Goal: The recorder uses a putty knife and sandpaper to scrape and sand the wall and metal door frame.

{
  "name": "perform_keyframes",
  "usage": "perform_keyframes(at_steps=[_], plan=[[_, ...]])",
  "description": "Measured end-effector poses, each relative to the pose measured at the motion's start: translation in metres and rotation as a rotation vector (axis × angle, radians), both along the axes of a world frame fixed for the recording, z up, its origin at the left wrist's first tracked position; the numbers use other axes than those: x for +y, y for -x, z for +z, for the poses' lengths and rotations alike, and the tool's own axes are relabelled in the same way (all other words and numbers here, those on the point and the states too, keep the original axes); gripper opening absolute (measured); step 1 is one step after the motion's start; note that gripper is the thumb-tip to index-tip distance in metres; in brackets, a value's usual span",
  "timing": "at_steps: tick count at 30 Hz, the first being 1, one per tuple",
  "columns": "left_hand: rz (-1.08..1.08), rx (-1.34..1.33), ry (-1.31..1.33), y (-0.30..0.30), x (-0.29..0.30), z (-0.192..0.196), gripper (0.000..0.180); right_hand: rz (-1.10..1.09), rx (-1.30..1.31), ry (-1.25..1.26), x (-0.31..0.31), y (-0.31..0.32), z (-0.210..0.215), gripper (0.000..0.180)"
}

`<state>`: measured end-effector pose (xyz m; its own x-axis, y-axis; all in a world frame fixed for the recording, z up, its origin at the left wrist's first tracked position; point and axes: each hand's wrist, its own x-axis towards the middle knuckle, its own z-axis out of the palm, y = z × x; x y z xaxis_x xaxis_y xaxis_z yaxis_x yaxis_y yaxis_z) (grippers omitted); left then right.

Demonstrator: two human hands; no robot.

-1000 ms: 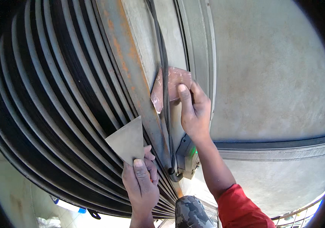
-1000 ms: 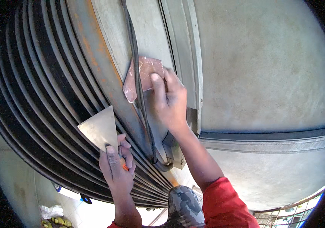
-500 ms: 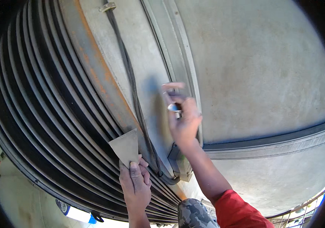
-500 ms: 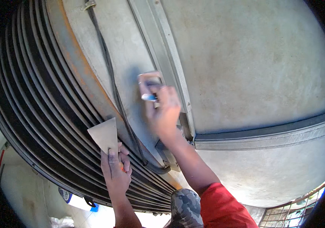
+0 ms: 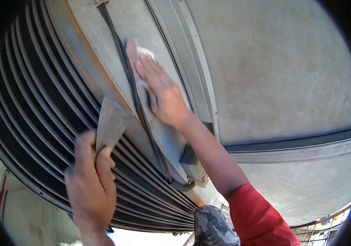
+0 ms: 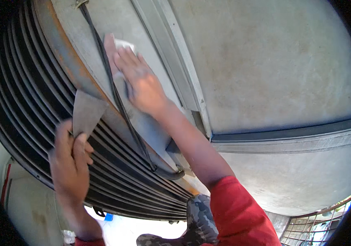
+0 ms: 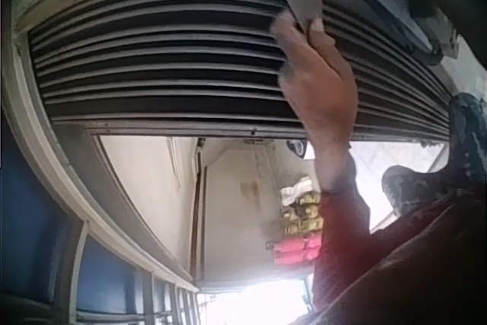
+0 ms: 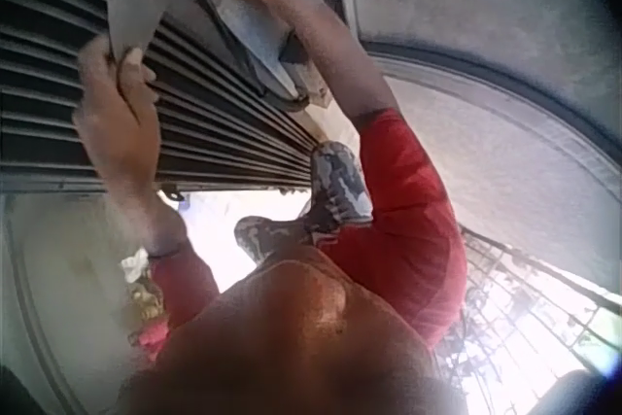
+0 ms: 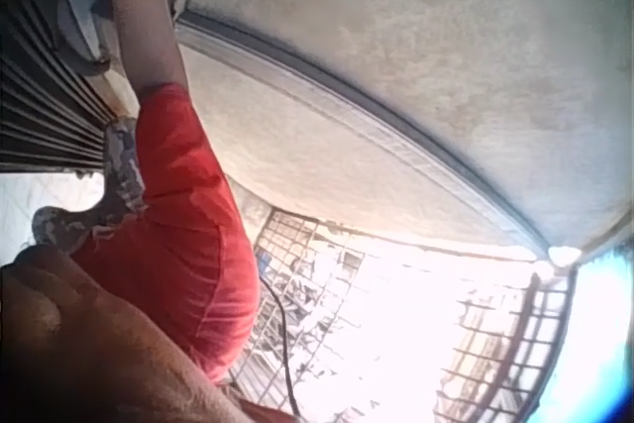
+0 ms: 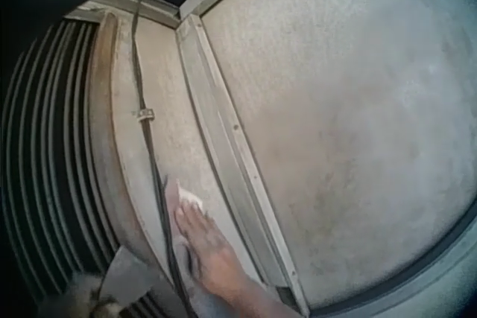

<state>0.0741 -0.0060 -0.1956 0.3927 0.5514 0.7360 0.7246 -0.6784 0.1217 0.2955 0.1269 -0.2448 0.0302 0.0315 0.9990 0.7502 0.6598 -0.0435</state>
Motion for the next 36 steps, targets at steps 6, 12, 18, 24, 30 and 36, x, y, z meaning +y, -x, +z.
perform_keyframes(at_steps=[6, 12, 18, 24, 30, 36], plan=[[0.006, 0.317, -0.323, 0.0, 0.005, 0.054, 0.034, -0.064, -0.015, 0.18, -0.026, 0.028, -0.111, 0.061], [0.05, 0.576, -0.705, -0.016, 0.047, 0.099, 0.039, -0.166, -0.078, 0.101, -0.006, 0.002, 0.007, 0.067], [0.147, 0.626, -0.62, -0.009, 0.055, 0.133, 0.038, -0.068, -0.118, 0.23, -0.041, 0.036, -0.109, 0.076], [0.173, 0.725, -0.589, -0.022, 0.053, 0.122, 0.038, -0.185, -0.1, 0.124, -0.014, 0.002, -0.007, 0.078], [0.178, 0.789, -0.609, -0.005, 0.052, 0.114, 0.037, -0.109, -0.065, 0.244, -0.042, 0.033, -0.081, 0.071], [0.192, 0.836, -0.583, -0.005, 0.057, 0.083, 0.034, -0.119, 0.019, 0.449, -0.061, 0.054, -0.141, 0.068]])
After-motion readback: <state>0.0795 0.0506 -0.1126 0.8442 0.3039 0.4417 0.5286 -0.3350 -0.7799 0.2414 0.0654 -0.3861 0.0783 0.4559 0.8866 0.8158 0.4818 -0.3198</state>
